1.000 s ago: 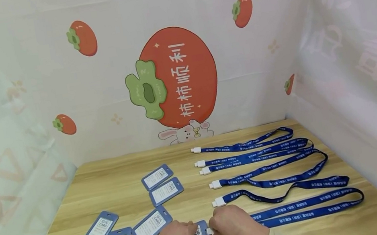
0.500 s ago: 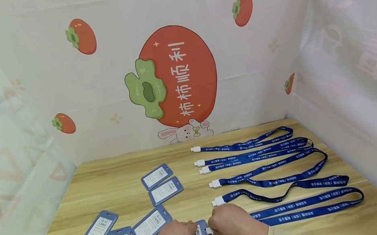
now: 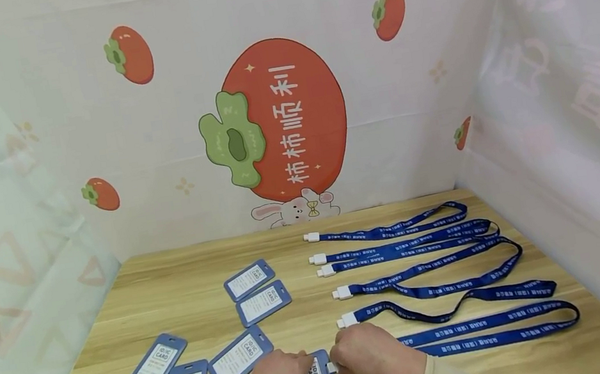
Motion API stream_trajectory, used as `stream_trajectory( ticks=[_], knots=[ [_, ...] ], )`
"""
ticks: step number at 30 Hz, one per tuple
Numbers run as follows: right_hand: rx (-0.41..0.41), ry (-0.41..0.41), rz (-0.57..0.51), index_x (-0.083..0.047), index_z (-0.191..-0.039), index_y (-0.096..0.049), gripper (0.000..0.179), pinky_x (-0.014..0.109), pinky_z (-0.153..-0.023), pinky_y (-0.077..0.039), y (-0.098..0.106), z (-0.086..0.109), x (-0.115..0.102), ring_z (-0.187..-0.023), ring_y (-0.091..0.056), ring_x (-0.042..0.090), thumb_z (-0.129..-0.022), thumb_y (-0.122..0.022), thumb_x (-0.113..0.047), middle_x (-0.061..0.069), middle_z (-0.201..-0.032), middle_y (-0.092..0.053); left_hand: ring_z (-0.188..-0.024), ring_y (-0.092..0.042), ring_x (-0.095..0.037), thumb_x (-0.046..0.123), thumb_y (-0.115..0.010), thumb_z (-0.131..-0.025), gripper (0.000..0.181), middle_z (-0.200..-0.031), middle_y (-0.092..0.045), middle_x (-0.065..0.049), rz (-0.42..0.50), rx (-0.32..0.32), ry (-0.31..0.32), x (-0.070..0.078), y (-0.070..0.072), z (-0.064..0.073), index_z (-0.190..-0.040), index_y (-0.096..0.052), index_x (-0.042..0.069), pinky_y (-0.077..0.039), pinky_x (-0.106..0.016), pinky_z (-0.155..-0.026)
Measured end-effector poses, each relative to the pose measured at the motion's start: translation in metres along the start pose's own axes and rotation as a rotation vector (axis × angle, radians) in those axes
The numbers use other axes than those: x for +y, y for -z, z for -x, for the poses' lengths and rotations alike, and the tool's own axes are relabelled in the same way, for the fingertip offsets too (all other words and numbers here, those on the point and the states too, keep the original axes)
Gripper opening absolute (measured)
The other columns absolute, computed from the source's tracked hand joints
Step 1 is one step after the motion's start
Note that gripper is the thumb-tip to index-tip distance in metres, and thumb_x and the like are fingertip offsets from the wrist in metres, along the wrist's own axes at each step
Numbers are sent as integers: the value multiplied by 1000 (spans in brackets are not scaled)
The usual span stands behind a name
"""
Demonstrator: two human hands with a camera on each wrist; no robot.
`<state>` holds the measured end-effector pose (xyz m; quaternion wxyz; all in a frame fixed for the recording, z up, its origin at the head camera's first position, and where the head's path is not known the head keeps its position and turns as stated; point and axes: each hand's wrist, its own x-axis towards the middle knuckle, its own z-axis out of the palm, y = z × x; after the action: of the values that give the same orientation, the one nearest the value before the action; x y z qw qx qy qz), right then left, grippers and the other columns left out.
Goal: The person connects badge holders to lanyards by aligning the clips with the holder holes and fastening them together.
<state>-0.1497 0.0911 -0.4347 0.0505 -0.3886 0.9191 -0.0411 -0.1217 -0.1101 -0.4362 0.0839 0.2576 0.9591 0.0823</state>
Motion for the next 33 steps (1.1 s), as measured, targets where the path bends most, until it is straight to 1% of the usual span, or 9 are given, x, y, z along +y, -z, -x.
stream_trajectory(
  ticks=[4, 9, 12, 19, 27, 33],
  knots=[
    [-8, 23, 5, -27, -102, -85, 10, 12, -69, -51, 1, -1, 2, -63, -50, -2, -92, -82, -27, -16, -77, -69, -62, -46, -6, 25, -92, -76, 29, -78, -69, 9, 4, -9, -1, -1, 0, 0, -100, -78, 16, -47, -28, -62],
    [-12, 61, 7, -28, -103, -85, 12, 11, -76, -55, 1, -3, 3, -67, -55, -6, -92, -82, -25, -17, -84, -74, -61, -46, -6, 24, -93, -75, 28, -75, -66, 10, 2, 2, -18, -2, -2, 1, -97, -77, 17, -45, -28, -60],
    [-16, 62, 9, -28, -104, -85, 13, 11, -76, -55, 1, -3, 3, -68, -56, -7, -92, -82, -25, -17, -85, -75, -61, -46, -6, 25, -93, -75, 28, -73, -64, 11, 1, 8, -26, -3, -2, 1, -95, -76, 17, -45, -27, -59],
    [-15, 55, 13, -28, -103, -85, 12, 12, -74, -55, 2, -4, 3, -67, -55, -6, -91, -83, -25, -17, -84, -74, -61, -45, -6, 25, -93, -74, 28, -73, -64, 11, -12, 17, -32, -3, -1, 0, -95, -76, 17, -45, -28, -59],
    [6, 9, -2, -28, -101, -85, 10, 12, -68, -51, 0, -4, -1, -61, -49, -2, -92, -82, -27, -15, -76, -70, -62, -46, -7, 25, -93, -75, 28, -74, -65, 11, -6, 3, -17, -2, 1, 0, -96, -77, 16, -46, -28, -60],
    [0, -8, -5, -28, -101, -85, 10, 13, -65, -49, 0, -4, -3, -61, -48, 0, -92, -81, -28, -15, -74, -67, -63, -47, -7, 26, -93, -75, 28, -74, -65, 10, 0, -10, -6, -2, 1, 0, -96, -77, 16, -47, -28, -61]
  ],
)
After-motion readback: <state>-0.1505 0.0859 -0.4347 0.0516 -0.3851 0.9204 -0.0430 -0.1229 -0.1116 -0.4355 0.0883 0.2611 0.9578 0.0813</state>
